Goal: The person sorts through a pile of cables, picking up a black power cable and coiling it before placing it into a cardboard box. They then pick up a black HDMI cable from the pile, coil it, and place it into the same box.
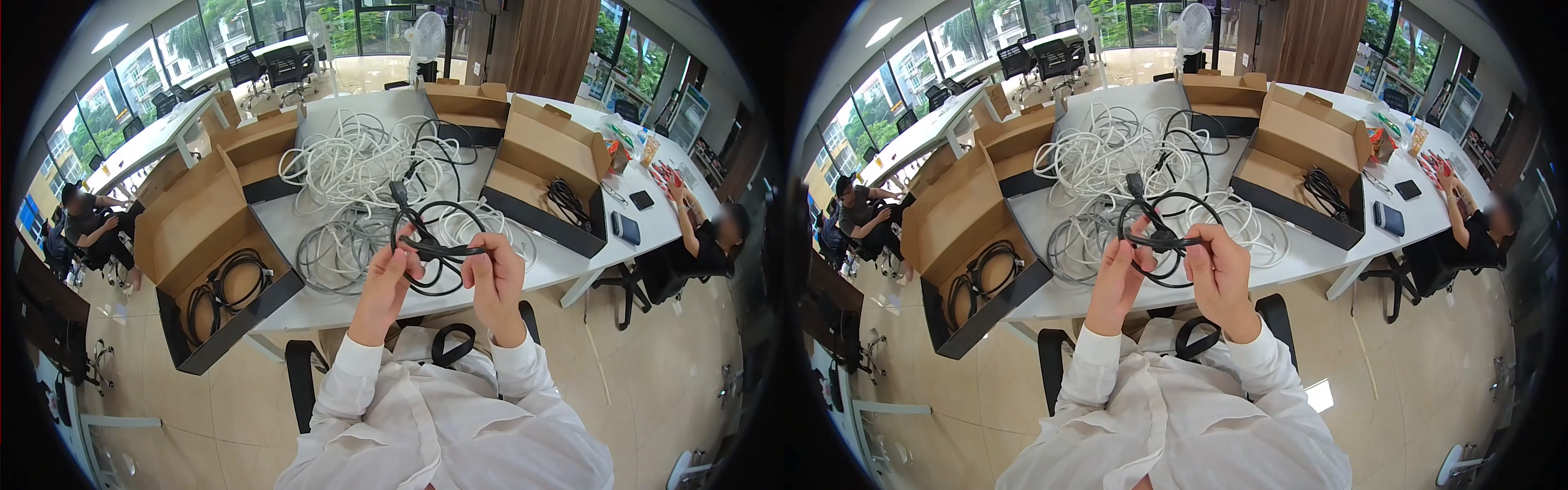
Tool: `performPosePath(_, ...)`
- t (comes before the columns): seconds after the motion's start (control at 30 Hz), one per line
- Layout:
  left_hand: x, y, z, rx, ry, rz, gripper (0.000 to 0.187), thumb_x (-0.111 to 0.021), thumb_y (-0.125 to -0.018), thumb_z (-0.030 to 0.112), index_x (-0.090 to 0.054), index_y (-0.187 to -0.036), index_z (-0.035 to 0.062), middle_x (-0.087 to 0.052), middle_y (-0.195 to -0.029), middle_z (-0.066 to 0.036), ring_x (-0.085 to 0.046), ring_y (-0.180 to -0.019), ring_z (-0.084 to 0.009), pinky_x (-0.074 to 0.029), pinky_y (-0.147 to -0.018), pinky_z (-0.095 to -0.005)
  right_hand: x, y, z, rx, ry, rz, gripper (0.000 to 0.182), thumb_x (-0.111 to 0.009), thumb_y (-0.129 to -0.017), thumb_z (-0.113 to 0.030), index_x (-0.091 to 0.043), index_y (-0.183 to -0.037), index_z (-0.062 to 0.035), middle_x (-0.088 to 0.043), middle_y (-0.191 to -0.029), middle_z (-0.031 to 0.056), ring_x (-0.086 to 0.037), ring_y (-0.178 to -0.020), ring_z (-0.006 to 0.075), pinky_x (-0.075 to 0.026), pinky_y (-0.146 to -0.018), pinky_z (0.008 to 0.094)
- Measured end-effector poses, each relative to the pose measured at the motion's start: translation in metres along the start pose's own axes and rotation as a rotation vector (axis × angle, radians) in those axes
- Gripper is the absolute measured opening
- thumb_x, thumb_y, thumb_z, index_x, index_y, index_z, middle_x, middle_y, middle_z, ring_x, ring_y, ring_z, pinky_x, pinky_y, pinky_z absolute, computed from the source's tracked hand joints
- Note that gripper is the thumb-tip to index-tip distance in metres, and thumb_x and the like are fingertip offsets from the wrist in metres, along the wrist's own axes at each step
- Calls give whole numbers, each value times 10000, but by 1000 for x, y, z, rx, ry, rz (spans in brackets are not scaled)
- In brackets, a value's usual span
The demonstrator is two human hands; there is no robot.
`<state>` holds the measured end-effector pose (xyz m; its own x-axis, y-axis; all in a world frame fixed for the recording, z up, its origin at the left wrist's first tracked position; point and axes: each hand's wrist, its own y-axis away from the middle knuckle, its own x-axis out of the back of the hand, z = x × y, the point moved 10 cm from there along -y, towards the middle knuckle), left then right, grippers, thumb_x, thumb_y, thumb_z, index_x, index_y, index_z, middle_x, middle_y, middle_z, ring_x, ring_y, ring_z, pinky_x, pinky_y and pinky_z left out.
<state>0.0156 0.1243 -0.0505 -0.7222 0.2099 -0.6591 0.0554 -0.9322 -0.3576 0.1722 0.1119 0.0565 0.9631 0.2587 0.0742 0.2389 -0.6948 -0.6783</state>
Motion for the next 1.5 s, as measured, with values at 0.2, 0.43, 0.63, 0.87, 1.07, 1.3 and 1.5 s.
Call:
performPosePath(0.2, -20, 1, 10, -10, 65, -19, 285, -589, -927, 398, -657, -1060, 155, -406, -1454, -96, -596, -858, -117, -464, -766, -291, 0, 9, -2, 29, -139, -41, 163, -481, -982, -131, -538, -957, 20, -491, -595, -2, -426, -502, 55, -320, -468, 212)
performPosePath(0.43, -24, -1, 10, 34, 315, -94, 299, -596, -912, 426, -700, -1024, 170, -306, -1513, -115, -601, -1044, -167, -530, -840, -323, 6, 4, -4, 65, 281, -12, 146, -530, -901, -7, -622, -1015, 1, -468, -587, 49, -421, -496, 121, -330, -474, 245)
performPosePath(0.63, -25, 1, 14, 33, 472, -107, 253, -569, -945, 344, -676, -997, 121, -295, -1512, -124, -610, -1068, -221, -594, -688, -304, 5, 0, 0, 0, 486, -80, 175, -655, -810, -9, -656, -984, -10, -619, -684, 106, -532, -486, 170, -415, -482, 266)
performPosePath(0.87, -29, 2, 11, 76, 683, -148, 287, -514, -972, 356, -704, -1077, 169, -185, -1553, -119, -519, -1085, -181, -544, -710, -269, -28, 11, 15, 62, 600, -272, 202, -655, -817, -78, -669, -1010, -20, -608, -686, 114, -569, -559, 265, -446, -524, 343)
performPosePath(1.07, -22, -3, 32, 32, 803, -111, 281, -527, -964, 363, -706, -1078, 179, -234, -1532, -134, -529, -1035, -151, -539, -709, -253, -41, 22, 25, -70, 300, -420, 610, -597, -783, 65, -426, -1360, -38, -607, -886, 124, -612, -669, 231, -470, -578, 320)
performPosePath(1.3, -2, -12, 57, -12, 1040, -11, 203, -615, -922, 250, -720, -1022, 108, -222, -1516, -204, -551, -935, -78, -555, -722, -207, -17, 32, 37, -140, 173, -478, 239, -575, -734, 63, -586, -960, -13, -612, -742, 55, -545, -586, 147, -442, -546, 281)
performPosePath(1.5, -8, -11, 64, 2, 1111, -12, 214, -605, -926, 237, -714, -1038, 91, -215, -1509, -224, -568, -933, -93, -572, -685, -192, 5, 43, 113, -432, 180, -722, 182, -508, -813, 50, -626, -947, 13, -672, -806, 61, -664, -738, 138, -511, -659, 256)
